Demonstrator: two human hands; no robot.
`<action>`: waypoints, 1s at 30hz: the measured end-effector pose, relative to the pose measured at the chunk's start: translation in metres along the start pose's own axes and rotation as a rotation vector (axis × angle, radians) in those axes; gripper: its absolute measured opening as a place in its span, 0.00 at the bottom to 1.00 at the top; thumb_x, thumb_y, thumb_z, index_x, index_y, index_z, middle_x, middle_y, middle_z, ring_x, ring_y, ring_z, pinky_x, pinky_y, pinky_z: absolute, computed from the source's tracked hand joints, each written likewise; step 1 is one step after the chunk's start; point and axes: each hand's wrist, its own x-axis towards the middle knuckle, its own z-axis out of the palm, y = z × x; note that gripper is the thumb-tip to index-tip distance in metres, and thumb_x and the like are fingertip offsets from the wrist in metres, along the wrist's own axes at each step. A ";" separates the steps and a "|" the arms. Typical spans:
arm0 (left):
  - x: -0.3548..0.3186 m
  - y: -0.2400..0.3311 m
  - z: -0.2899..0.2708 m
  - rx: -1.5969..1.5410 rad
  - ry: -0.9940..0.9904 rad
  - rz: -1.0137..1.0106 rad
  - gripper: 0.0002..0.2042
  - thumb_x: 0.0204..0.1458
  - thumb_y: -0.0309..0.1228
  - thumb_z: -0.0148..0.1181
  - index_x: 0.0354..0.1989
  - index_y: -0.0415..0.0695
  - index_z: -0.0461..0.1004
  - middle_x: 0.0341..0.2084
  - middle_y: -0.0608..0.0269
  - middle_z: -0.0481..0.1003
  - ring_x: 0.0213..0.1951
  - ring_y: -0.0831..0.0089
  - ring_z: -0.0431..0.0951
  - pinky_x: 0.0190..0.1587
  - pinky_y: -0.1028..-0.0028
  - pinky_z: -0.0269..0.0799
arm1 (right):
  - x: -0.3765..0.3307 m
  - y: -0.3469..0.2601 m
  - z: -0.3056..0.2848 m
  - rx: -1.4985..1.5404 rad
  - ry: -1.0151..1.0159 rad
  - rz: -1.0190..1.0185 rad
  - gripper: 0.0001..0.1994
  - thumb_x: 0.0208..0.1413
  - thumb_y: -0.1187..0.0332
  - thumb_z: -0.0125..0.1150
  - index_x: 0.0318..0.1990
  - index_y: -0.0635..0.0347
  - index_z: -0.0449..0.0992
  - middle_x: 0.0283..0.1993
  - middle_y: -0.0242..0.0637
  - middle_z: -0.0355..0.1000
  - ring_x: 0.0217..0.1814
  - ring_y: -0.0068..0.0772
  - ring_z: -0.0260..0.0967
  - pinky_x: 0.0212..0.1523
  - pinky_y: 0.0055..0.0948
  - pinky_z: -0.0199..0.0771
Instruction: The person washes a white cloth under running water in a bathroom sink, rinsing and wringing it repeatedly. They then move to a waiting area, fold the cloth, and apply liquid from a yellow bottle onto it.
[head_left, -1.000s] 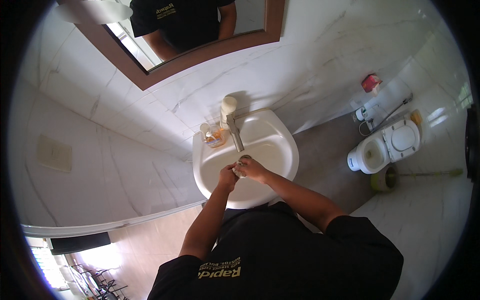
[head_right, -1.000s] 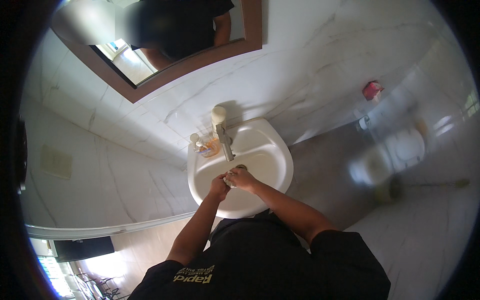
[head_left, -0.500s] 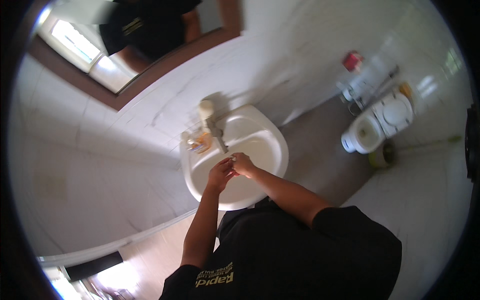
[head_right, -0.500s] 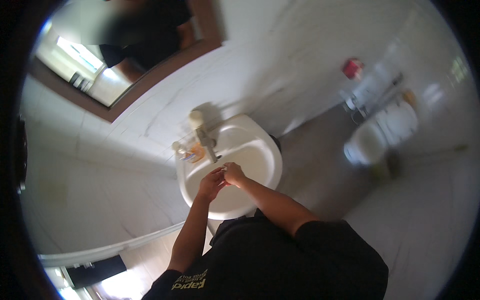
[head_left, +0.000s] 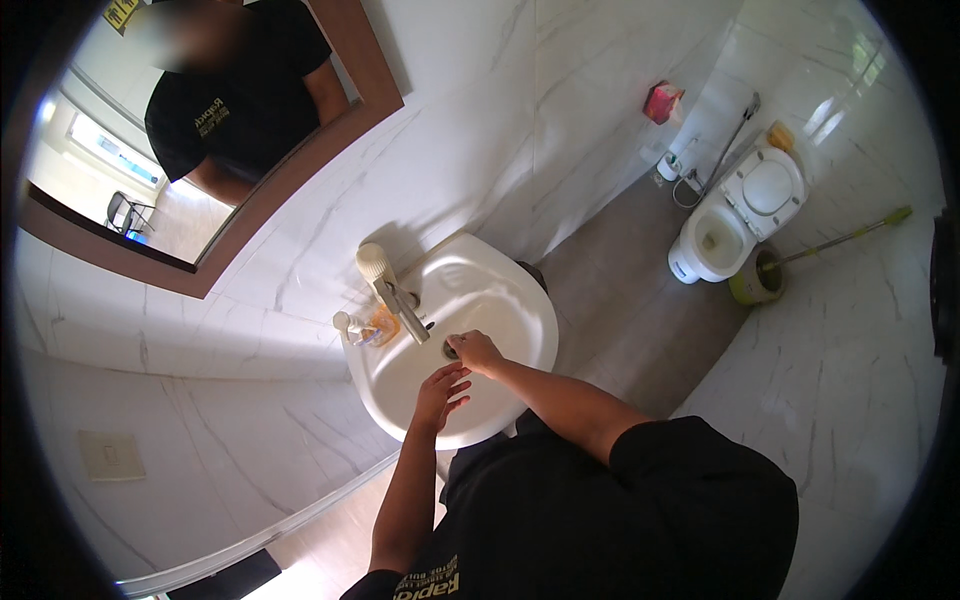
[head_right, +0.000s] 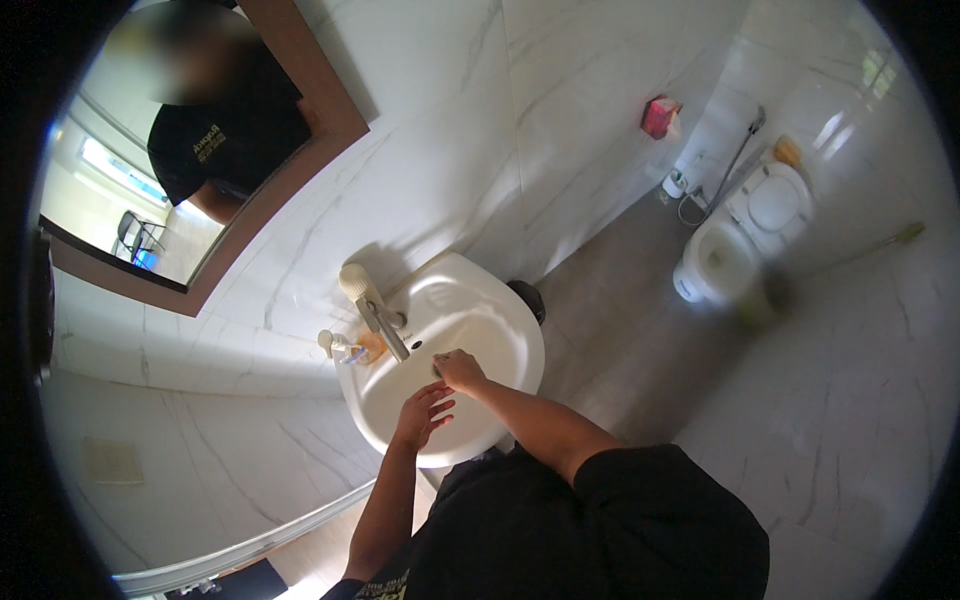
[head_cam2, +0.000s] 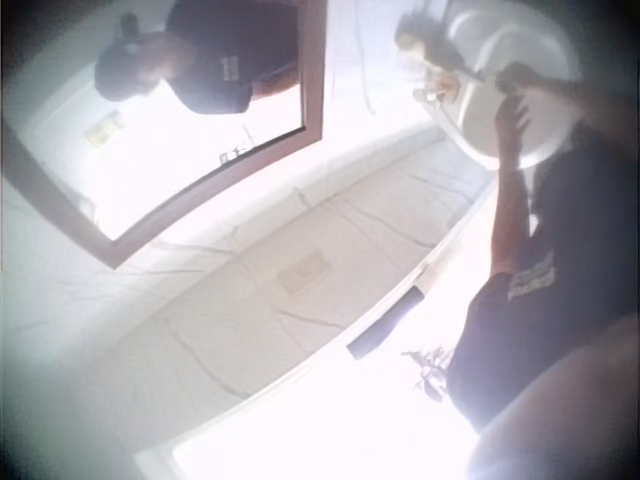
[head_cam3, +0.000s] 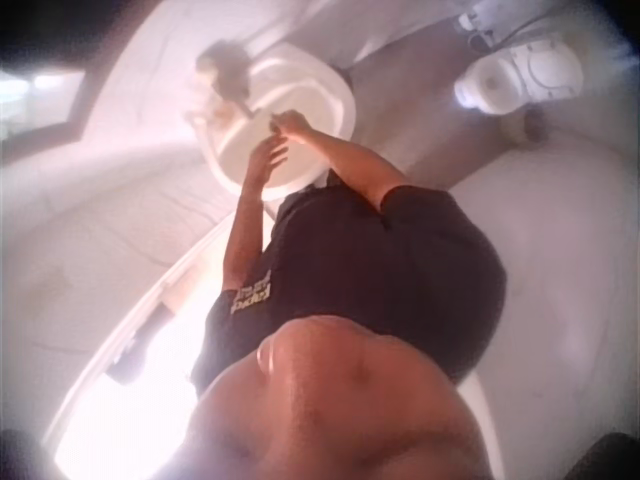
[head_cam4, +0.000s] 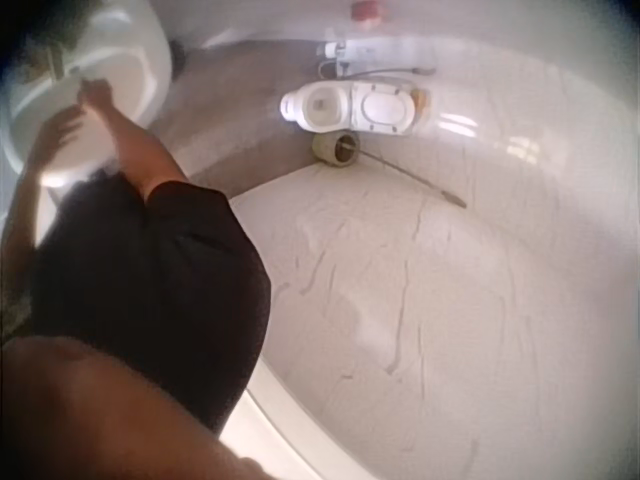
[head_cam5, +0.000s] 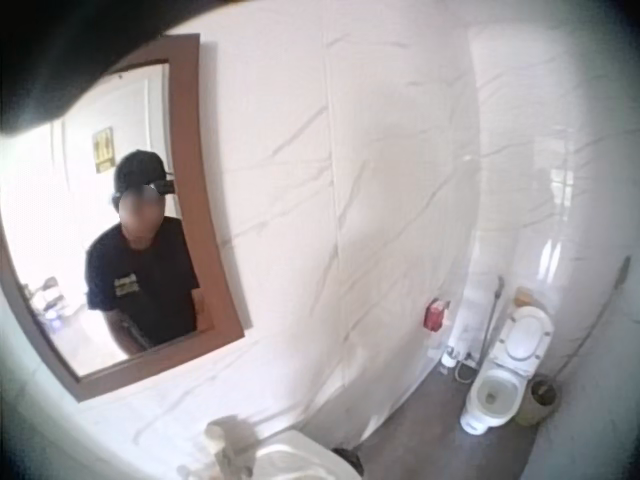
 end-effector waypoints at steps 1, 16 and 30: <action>0.002 0.000 0.002 0.015 -0.004 0.000 0.16 0.63 0.34 0.55 0.58 0.46 0.72 0.49 0.66 0.79 0.49 0.70 0.77 0.48 0.67 0.75 | 0.001 0.003 0.001 -0.158 -0.021 -0.063 0.19 0.64 0.54 0.53 0.42 0.63 0.80 0.42 0.55 0.78 0.41 0.55 0.79 0.44 0.48 0.79; -0.002 -0.013 -0.002 0.042 0.102 0.060 0.15 0.64 0.34 0.54 0.56 0.44 0.72 0.48 0.63 0.80 0.45 0.72 0.79 0.47 0.72 0.74 | -0.003 -0.003 0.007 0.400 -0.220 0.261 0.16 0.60 0.58 0.58 0.33 0.65 0.76 0.26 0.40 0.75 0.26 0.39 0.72 0.30 0.39 0.72; -0.011 -0.018 -0.004 -0.036 0.185 0.105 0.19 0.63 0.38 0.57 0.59 0.42 0.69 0.44 0.64 0.80 0.45 0.71 0.79 0.44 0.71 0.74 | -0.016 0.016 -0.034 0.114 -0.289 0.106 0.47 0.37 0.63 0.83 0.65 0.58 0.59 0.58 0.58 0.70 0.57 0.60 0.73 0.57 0.44 0.74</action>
